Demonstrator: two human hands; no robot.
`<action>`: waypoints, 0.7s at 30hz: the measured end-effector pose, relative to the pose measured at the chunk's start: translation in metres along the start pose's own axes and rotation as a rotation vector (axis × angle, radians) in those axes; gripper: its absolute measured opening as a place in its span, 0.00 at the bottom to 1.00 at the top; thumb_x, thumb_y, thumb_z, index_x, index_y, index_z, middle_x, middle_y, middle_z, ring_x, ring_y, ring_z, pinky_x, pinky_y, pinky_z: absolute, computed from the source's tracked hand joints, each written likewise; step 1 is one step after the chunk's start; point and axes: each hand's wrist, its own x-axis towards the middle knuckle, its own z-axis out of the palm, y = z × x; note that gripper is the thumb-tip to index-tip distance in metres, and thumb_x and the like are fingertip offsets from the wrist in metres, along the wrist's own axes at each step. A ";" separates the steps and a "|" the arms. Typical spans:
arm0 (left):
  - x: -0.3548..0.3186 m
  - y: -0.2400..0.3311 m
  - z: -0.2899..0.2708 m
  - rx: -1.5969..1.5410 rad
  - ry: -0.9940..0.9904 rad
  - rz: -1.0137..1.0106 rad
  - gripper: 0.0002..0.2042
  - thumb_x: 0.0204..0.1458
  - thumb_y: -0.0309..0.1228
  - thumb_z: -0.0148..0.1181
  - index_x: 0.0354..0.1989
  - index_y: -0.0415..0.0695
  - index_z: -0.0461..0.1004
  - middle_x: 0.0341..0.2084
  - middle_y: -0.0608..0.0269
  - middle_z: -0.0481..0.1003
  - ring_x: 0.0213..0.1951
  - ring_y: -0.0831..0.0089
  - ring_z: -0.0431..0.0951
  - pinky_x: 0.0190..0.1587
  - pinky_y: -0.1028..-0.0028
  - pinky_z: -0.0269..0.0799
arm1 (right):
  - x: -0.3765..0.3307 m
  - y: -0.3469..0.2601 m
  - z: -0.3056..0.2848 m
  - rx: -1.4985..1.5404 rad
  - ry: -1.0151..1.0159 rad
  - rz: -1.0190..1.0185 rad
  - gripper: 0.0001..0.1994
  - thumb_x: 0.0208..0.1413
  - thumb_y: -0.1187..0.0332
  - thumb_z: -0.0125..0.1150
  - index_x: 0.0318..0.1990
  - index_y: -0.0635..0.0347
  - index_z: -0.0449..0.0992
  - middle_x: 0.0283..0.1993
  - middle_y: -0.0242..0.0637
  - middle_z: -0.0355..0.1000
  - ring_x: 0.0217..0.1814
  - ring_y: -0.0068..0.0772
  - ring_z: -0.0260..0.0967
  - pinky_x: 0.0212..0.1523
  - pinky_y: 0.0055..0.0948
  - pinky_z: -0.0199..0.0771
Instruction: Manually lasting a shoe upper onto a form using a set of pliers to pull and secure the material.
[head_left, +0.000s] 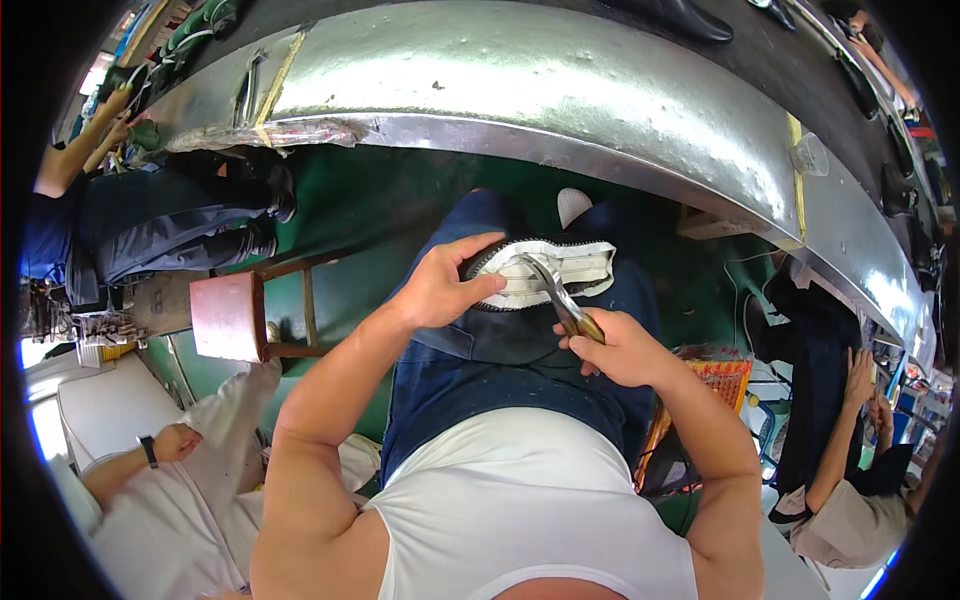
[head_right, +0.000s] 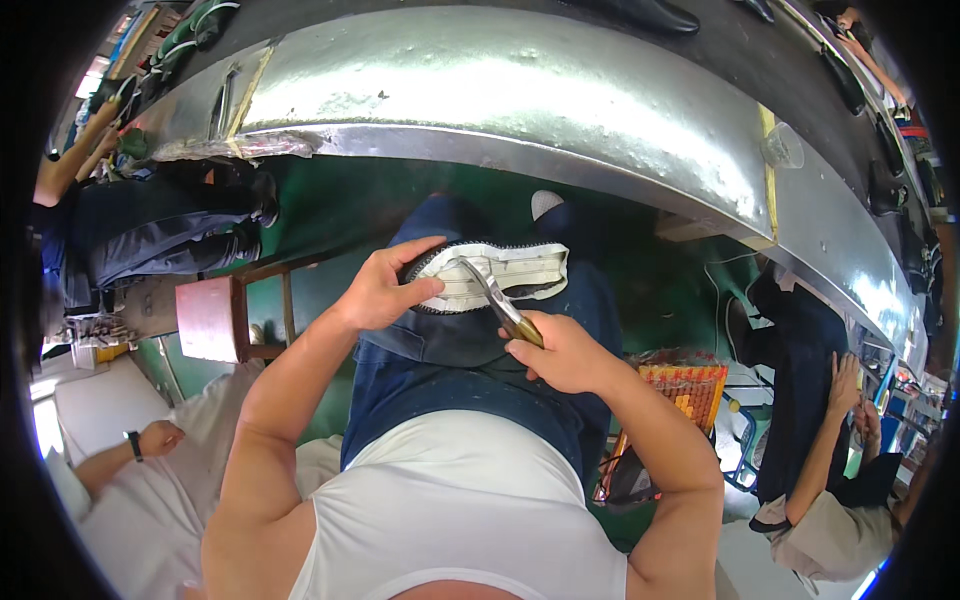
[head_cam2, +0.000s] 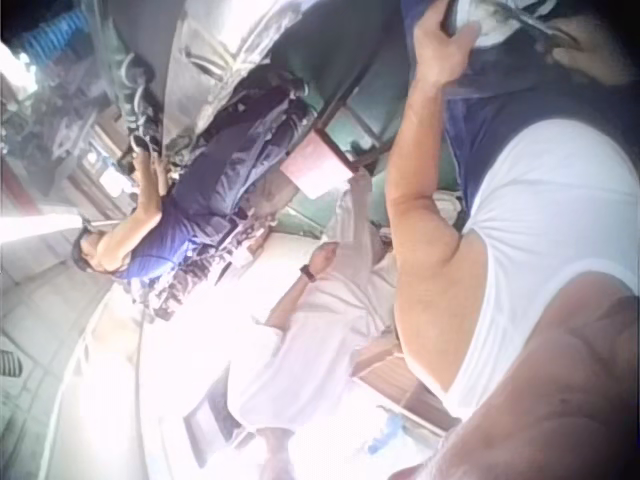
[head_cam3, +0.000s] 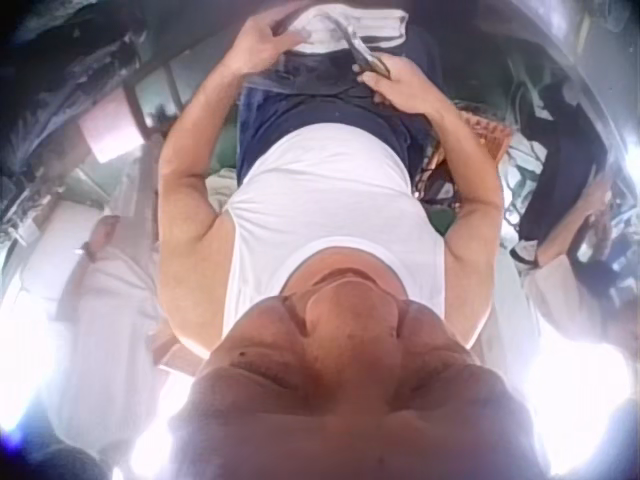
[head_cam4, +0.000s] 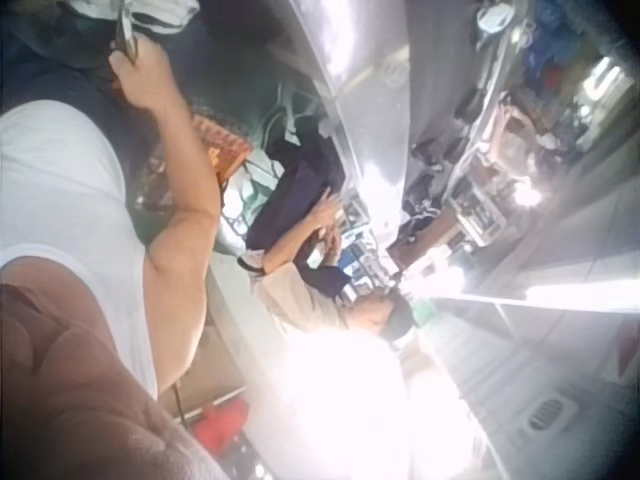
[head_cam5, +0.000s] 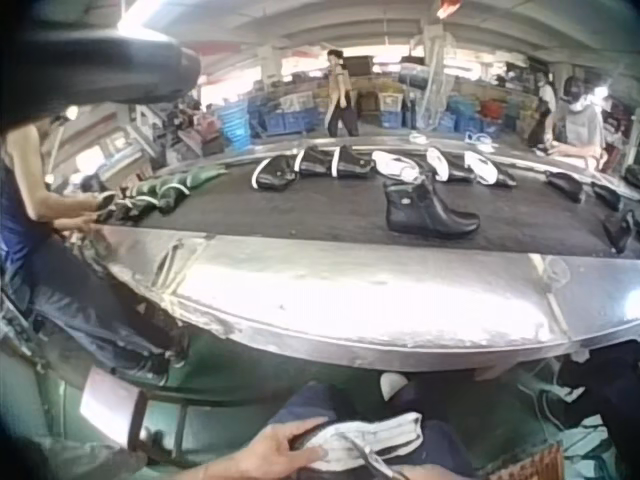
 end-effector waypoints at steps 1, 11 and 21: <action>0.001 0.003 0.000 -0.001 0.001 -0.001 0.29 0.52 0.24 0.66 0.64 0.32 0.65 0.51 0.56 0.76 0.51 0.75 0.74 0.55 0.74 0.70 | 0.002 -0.002 -0.001 0.089 -0.054 0.014 0.13 0.63 0.67 0.56 0.51 0.65 0.73 0.36 0.35 0.75 0.33 0.21 0.72 0.30 0.22 0.73; 0.030 -0.016 0.000 0.015 0.071 0.137 0.22 0.60 0.27 0.58 0.63 0.36 0.67 0.51 0.56 0.75 0.50 0.74 0.74 0.56 0.72 0.70 | 0.019 -0.009 0.005 0.071 0.055 0.013 0.10 0.63 0.70 0.54 0.49 0.65 0.71 0.34 0.36 0.74 0.34 0.24 0.73 0.29 0.25 0.76; 0.048 -0.004 0.011 -0.345 0.231 -0.221 0.25 0.61 0.46 0.59 0.54 0.34 0.75 0.42 0.55 0.79 0.42 0.74 0.79 0.47 0.73 0.76 | 0.050 0.019 0.004 -0.354 0.340 -0.239 0.15 0.62 0.61 0.59 0.42 0.67 0.72 0.30 0.52 0.75 0.34 0.57 0.74 0.38 0.46 0.72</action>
